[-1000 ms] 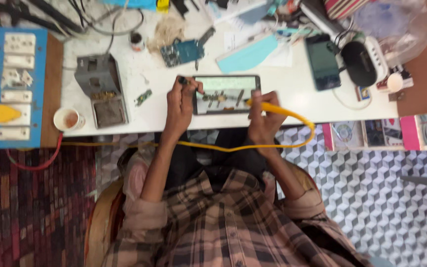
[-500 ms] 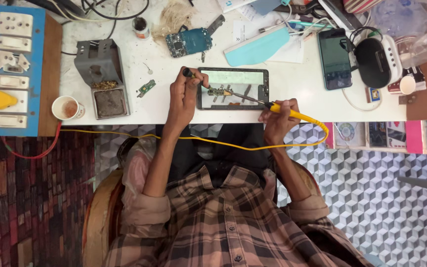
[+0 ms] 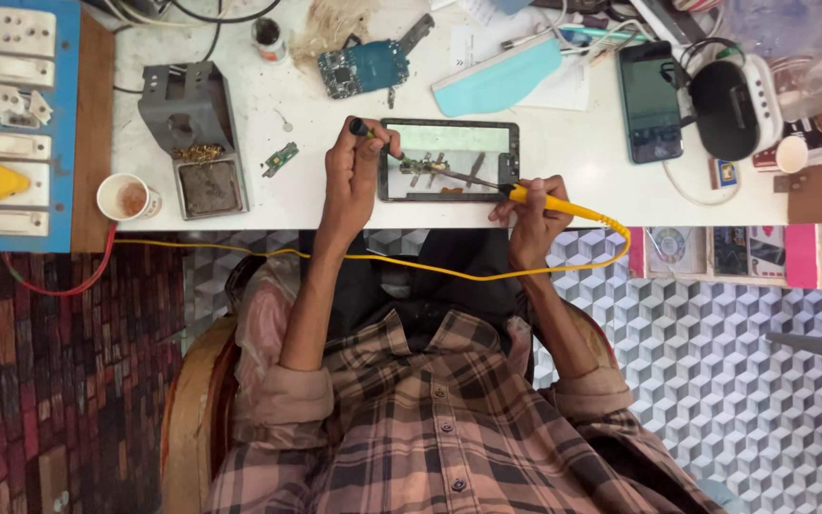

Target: The person uses a soldering iron and tweezers to work on a small circuit board placed on a tablet screen. They repeatedly apply heat and solder to specific points on the board while holding it steady.

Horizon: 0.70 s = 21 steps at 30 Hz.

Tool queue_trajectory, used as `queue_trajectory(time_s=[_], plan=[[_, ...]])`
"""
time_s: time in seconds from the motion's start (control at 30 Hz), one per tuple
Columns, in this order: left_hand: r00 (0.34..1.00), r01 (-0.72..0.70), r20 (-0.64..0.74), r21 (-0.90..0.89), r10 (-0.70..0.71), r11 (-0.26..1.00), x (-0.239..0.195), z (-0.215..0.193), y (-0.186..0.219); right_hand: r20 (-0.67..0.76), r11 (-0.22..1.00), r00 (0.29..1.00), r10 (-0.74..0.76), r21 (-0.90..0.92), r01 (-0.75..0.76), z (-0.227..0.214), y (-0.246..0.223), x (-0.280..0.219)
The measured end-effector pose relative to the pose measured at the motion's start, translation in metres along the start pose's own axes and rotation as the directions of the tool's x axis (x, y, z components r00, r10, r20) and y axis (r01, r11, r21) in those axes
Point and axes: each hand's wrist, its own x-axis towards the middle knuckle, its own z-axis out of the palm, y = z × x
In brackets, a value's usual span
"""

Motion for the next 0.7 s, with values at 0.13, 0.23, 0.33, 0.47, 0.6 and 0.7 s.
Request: queue_trajectory(time_s=[0.13, 0.23, 0.33, 0.47, 0.6, 0.7], plan=[[0.999, 0.026, -0.044, 0.132, -0.020, 0.991, 0.006, 0.001, 0.003, 0.020, 0.998, 0.999, -0.041, -0.050, 0.042, 0.003, 0.005, 0.008], [1.000, -0.018, -0.022, 0.030, 0.018, 0.999, 0.004, 0.001, 0.001, 0.016, 0.998, 1.000, -0.019, -0.063, 0.020, 0.002, 0.004, 0.005], [1.000, -0.025, -0.019, 0.006, 0.025, 1.000, 0.003, 0.002, 0.002, -0.007, 0.999, 1.000, -0.026, -0.020, 0.026, 0.003, 0.001, 0.000], [1.000, 0.018, -0.024, -0.007, -0.018, 1.000, 0.006, 0.004, 0.006, -0.043, 0.995, 0.999, -0.016, 0.093, 0.020, 0.007, -0.004, 0.002], [1.000, 0.008, -0.018, 0.005, -0.008, 1.000, 0.002, 0.000, -0.001, -0.012, 0.997, 0.999, -0.052, 0.057, 0.053, 0.006, -0.002, 0.002], [0.999, -0.033, -0.016, 0.036, 0.033, 0.999, 0.006, 0.002, 0.000, 0.038, 0.991, 0.990, -0.134, 0.014, 0.134, 0.003, -0.012, 0.000]])
